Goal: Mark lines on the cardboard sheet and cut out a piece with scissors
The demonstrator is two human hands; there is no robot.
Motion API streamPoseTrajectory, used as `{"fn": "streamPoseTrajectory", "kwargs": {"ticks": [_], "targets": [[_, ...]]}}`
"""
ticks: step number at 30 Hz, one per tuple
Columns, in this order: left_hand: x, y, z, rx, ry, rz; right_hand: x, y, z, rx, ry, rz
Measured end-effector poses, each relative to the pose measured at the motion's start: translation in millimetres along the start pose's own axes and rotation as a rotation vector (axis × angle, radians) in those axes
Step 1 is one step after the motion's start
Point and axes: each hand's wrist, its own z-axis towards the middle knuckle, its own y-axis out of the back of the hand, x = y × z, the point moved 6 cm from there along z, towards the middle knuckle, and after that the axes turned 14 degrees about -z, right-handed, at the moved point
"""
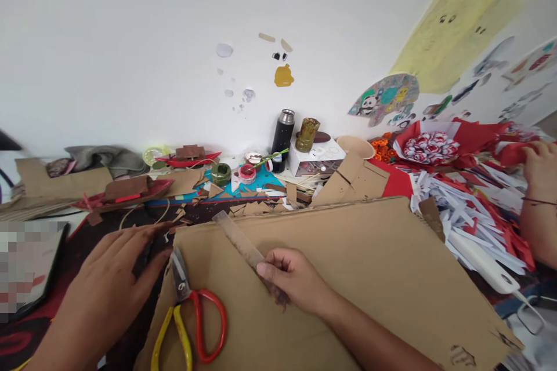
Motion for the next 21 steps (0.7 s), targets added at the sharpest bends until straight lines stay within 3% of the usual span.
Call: {"fn": "streamPoseTrajectory", "kwargs": {"ticks": [2,5,14,21], "targets": [[14.9,0.1,-2.5,0.047,0.084,0.051,-1.2,-0.9,0.0,-0.007,0.011,-0.007],[21.4,-3.7,-3.0,0.12,0.146,0.09,-2.5,-3.7,0.8,-0.012,0.028,-0.019],[5.1,-29.6,6.8,0.235,0.147,0.002,-7.4,-5.0,0.3,-0.063,0.027,-0.098],[-7.2,-27.9,24.2,0.268,0.219,-0.158,-9.6,-7.6,-0.1,-0.069,0.051,-0.163]]}}
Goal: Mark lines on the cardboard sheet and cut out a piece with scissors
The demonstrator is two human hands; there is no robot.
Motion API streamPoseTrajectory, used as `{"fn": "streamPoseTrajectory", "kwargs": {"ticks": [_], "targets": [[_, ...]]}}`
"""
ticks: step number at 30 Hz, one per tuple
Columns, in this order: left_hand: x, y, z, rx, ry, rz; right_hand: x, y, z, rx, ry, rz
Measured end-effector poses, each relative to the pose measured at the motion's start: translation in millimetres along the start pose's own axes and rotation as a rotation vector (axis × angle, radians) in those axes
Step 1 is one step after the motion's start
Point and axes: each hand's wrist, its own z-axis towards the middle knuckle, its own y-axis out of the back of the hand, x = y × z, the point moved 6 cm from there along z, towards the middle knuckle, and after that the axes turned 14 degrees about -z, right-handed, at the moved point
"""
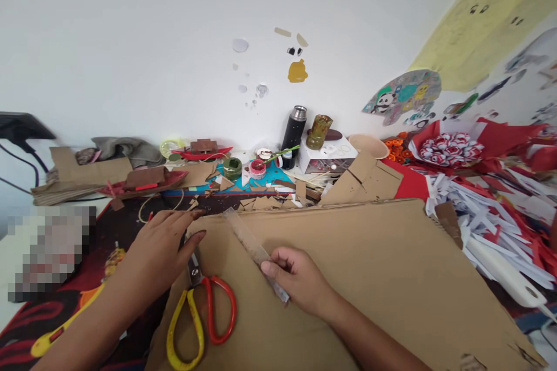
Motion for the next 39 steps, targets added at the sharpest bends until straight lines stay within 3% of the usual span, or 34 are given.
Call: {"fn": "streamPoseTrajectory", "kwargs": {"ticks": [3,11,18,25,39], "targets": [[-10.7,-6.8,-2.8,0.07,0.05,-0.11,0.9,-2.0,-0.7,0.014,-0.004,-0.007],[-43.5,-49.2,-13.5,0.314,0.159,-0.449,-0.6,-5.4,-2.2,0.0,0.026,-0.109],[-44.4,-56.4,-5.0,0.289,0.229,-0.575,6.8,-2.5,-5.7,-0.011,0.108,-0.212],[-40.0,-57.7,-5.6,0.289,0.263,-0.565,0.8,-9.5,-7.1,0.125,0.046,-0.058],[-48.4,-70.2,-12.8,0.363,0.28,-0.6,1.6,-6.2,-6.9,0.052,0.088,-0.246]]}}
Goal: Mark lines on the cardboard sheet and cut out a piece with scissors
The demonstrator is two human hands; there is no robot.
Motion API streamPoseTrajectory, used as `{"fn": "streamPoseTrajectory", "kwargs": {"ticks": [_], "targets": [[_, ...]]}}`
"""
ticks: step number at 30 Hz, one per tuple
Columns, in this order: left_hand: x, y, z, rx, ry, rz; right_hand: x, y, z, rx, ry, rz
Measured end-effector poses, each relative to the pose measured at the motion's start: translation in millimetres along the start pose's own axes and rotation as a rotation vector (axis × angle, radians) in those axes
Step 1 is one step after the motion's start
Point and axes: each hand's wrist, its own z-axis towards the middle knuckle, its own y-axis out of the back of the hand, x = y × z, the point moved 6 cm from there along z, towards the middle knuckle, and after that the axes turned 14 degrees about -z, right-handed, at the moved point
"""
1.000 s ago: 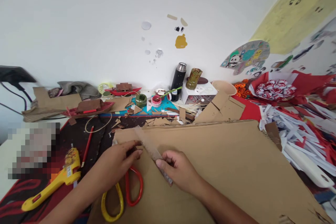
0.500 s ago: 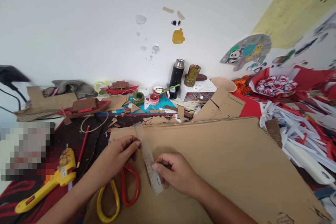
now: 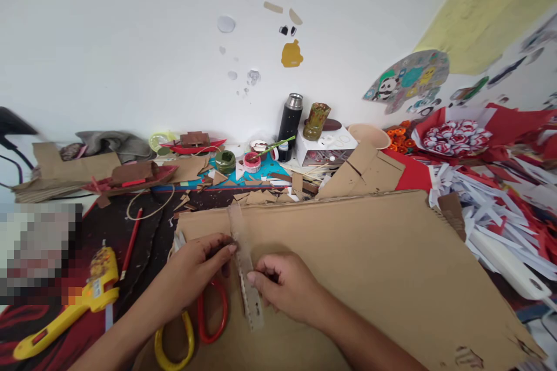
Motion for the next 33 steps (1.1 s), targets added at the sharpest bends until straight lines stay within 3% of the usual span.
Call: {"fn": "streamPoseTrajectory", "kwargs": {"ticks": [19,25,29,33], "targets": [[7.2,-1.7,2.2,-0.025,0.004,0.068,3.0,3.9,-1.6,-0.036,0.059,-0.137],[2.3,-1.8,-1.6,0.004,0.007,-0.122,-4.3,0.0,-0.7,-0.034,0.024,-0.01],[2.7,-6.6,-4.4,0.036,0.049,-0.324,-4.2,-1.6,-2.5,0.055,0.027,0.202],[5.7,-16.8,-5.2,0.049,0.086,-0.49,5.6,2.0,-5.6,0.172,0.068,0.272]]}}
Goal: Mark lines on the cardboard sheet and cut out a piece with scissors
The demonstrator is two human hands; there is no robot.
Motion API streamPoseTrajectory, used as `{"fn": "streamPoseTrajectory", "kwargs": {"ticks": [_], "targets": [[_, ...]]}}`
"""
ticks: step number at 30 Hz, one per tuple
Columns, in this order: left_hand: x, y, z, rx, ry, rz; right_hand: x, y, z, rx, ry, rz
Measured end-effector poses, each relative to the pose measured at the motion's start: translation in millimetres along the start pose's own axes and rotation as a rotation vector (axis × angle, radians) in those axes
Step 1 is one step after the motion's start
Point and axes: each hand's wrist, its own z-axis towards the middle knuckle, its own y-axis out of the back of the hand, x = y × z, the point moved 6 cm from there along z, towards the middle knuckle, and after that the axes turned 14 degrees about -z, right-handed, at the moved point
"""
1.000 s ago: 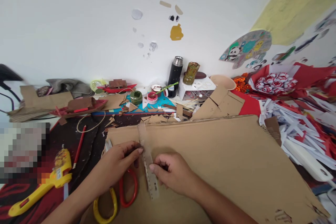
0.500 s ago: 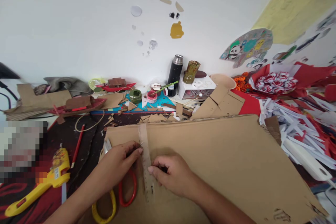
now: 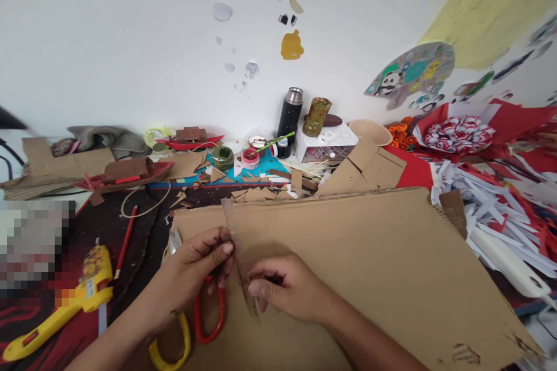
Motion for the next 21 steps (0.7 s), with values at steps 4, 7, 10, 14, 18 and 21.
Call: {"fn": "streamPoseTrajectory", "kwargs": {"ticks": [4,7,10,14,18,21], "targets": [[6.3,-8.1,0.3,0.004,0.03,-0.086,-1.8,1.5,-0.3,0.04,-0.063,0.01],[6.6,-12.4,-1.1,0.01,0.038,-0.108,-7.7,5.0,1.1,-0.047,-0.075,-0.044],[1.9,-15.2,-3.2,0.039,0.007,-0.076,-11.6,5.1,2.2,-0.109,-0.052,-0.089],[-3.6,-13.5,-5.7,0.038,-0.017,-0.044,-11.4,3.6,2.2,-0.115,-0.045,-0.145],[-6.8,-8.4,-5.3,-0.007,-0.032,0.017,-8.4,4.2,1.4,-0.114,-0.051,-0.163],[-5.8,-5.1,-2.7,-0.04,-0.033,0.112,-7.4,5.1,1.3,-0.134,-0.04,-0.195]]}}
